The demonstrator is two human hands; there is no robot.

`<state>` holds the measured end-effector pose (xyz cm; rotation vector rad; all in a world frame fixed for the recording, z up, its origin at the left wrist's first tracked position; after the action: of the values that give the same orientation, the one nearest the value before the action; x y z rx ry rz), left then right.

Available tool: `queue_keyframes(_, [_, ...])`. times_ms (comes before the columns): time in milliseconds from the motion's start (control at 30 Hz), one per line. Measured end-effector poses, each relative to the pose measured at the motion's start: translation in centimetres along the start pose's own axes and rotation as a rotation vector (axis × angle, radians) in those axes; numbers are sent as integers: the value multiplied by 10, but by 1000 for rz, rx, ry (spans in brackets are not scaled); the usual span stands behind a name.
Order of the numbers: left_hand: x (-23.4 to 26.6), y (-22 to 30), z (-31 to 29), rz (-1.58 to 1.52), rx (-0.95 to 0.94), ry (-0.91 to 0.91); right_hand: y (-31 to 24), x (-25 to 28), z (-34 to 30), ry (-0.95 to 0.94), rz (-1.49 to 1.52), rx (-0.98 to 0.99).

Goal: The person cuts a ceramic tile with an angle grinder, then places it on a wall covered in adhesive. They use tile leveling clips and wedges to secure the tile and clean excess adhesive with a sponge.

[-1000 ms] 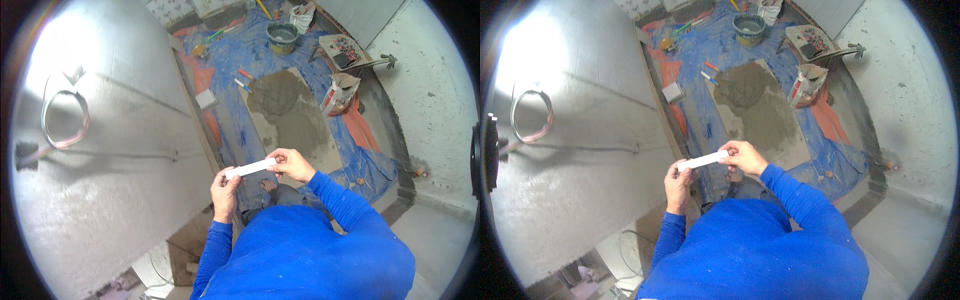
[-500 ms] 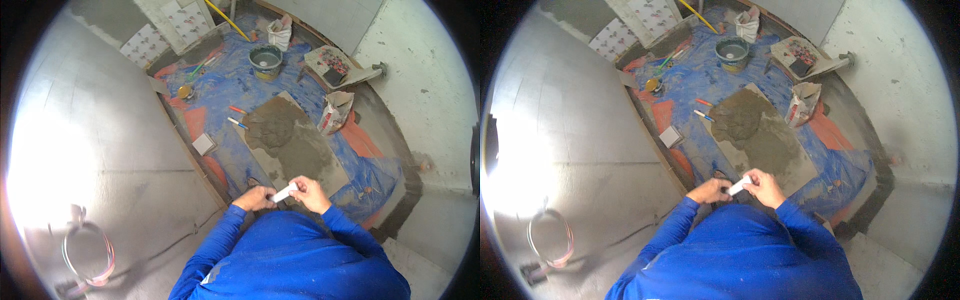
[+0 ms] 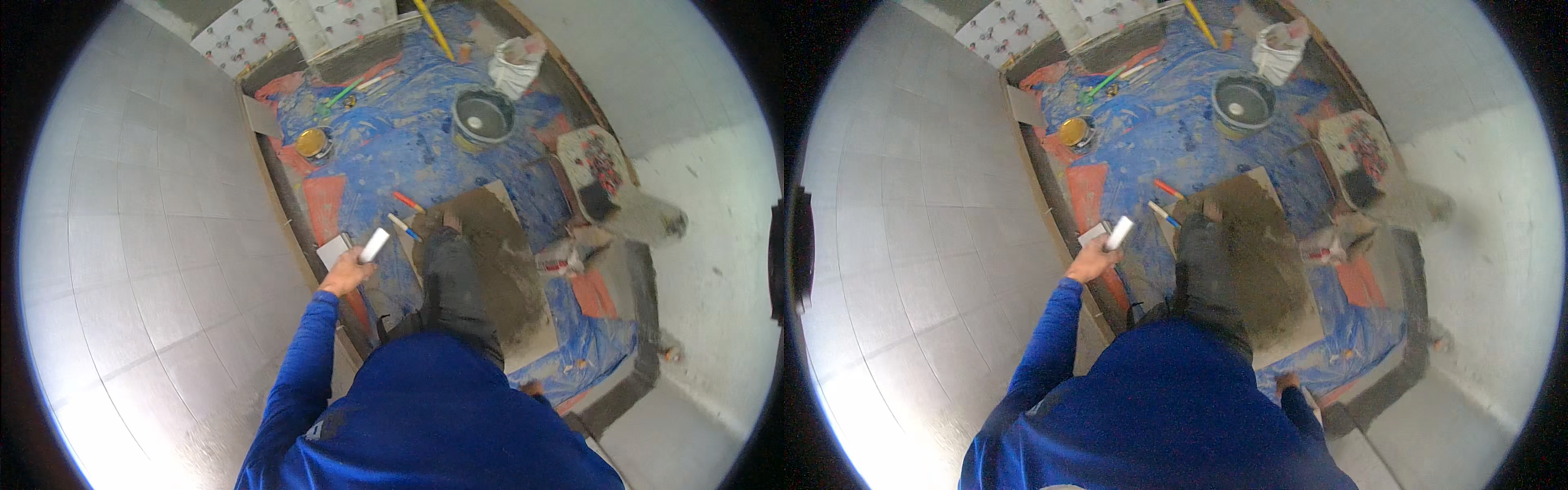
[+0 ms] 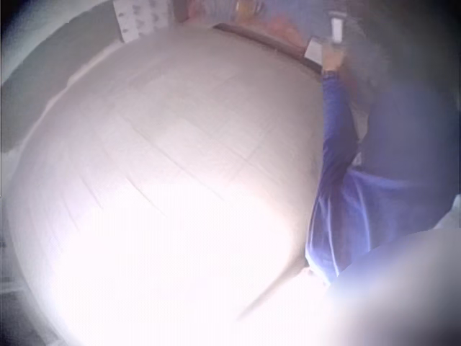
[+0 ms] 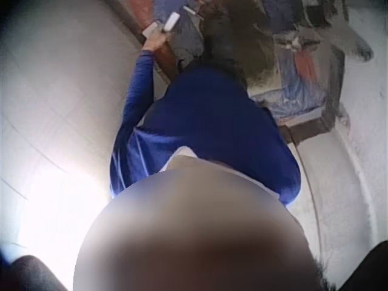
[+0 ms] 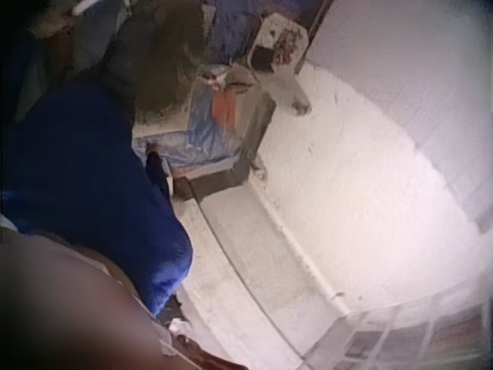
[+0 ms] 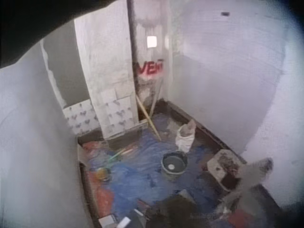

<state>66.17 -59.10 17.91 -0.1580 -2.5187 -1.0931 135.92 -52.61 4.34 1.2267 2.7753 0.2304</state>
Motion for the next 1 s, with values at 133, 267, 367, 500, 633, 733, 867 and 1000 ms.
queue_keyframes(133, [87,-50,38,-29,157,78,13,162,63,72,203,89])
queue_keyframes(267, [94,-92,65,-161,216,515,-18,540,53,588,375,345])
queue_keyframes(367, [24,-101,21,-189,717,312,-39,808,-49,805,314,641])
queue_keyframes(500, [-45,-58,-28,-799,951,501,-99,1013,-220,832,540,836])
queue_keyframes(633, [-59,-19,-38,-839,1061,459,-190,1036,-278,660,528,784])
queue_keyframes(733, [-33,-45,-17,-611,866,444,-233,1001,-250,452,631,585])
queue_keyframes(867, [37,-147,30,-416,796,262,-306,956,-199,372,494,602])
queue_keyframes(1000, [176,-190,66,-760,583,386,-389,938,-208,593,41,618])
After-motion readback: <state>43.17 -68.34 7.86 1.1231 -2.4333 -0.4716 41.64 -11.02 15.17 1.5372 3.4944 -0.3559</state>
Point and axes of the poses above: each hand's wrist, its own z-axis towards the middle knuckle, its own x-axis out of the back of the hand, y = z × x, the point moved 4 cm from there along z, towards the middle knuckle, and after that the axes turned 6 degrees about -y, right-handed, at the moved point
